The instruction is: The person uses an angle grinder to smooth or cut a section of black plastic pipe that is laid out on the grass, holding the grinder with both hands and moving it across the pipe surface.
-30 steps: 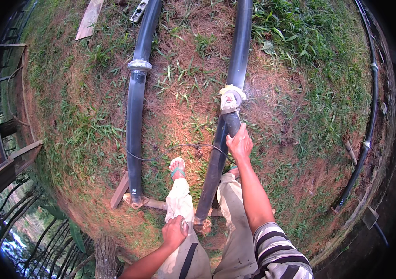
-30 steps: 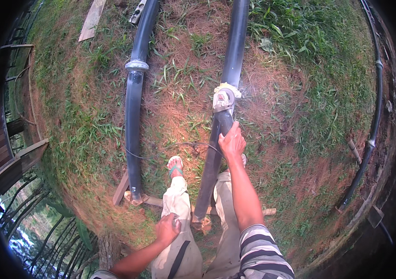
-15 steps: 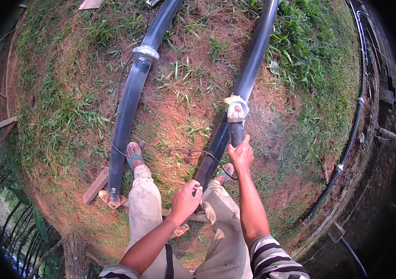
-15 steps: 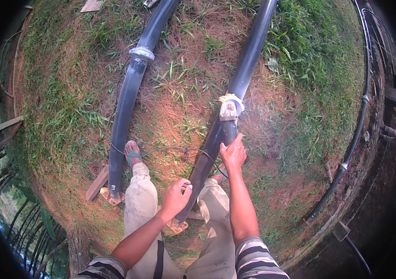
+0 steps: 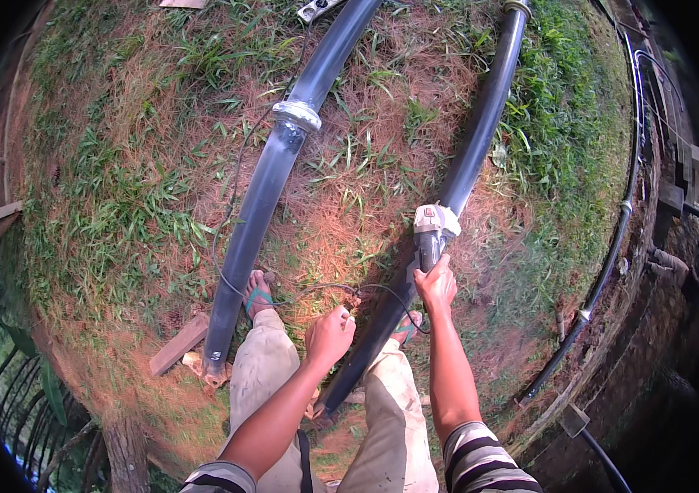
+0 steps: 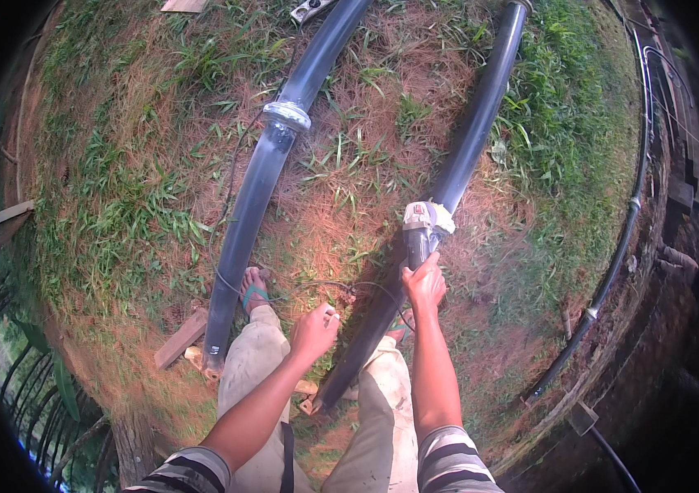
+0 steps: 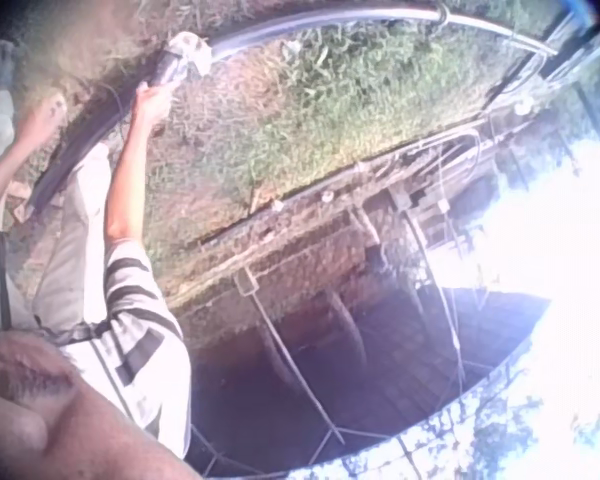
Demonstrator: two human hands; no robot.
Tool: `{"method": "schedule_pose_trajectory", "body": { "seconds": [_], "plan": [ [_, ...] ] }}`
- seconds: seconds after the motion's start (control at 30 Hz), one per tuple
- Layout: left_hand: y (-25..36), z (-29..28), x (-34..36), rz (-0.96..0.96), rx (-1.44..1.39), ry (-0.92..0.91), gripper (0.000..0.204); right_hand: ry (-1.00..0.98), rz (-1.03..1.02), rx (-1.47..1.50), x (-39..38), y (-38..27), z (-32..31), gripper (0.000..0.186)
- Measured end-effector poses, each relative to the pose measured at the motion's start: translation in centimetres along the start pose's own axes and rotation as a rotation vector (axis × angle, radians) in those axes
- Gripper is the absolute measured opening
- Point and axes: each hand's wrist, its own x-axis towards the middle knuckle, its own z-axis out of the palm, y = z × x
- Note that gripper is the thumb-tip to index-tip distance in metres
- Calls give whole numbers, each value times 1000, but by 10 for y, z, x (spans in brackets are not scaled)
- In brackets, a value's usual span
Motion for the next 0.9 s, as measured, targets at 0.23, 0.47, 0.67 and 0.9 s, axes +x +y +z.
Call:
{"method": "schedule_pose_trajectory", "body": {
  "seconds": [0.23,0.47,0.67,0.9],
  "plan": [
    [0,-10,8,-5,49,-22,23,-17,62,-7,-4,2,7,71],
    [2,-13,14,-28,137,-28,22,-74,149,54,-7,16,11,89],
    [7,1,15,6,141,-54,23,-7,95,60,-12,19,1,61],
    [10,13,11,4,152,-56,22,12,198,159,-22,41,-3,63]
  ]
}}
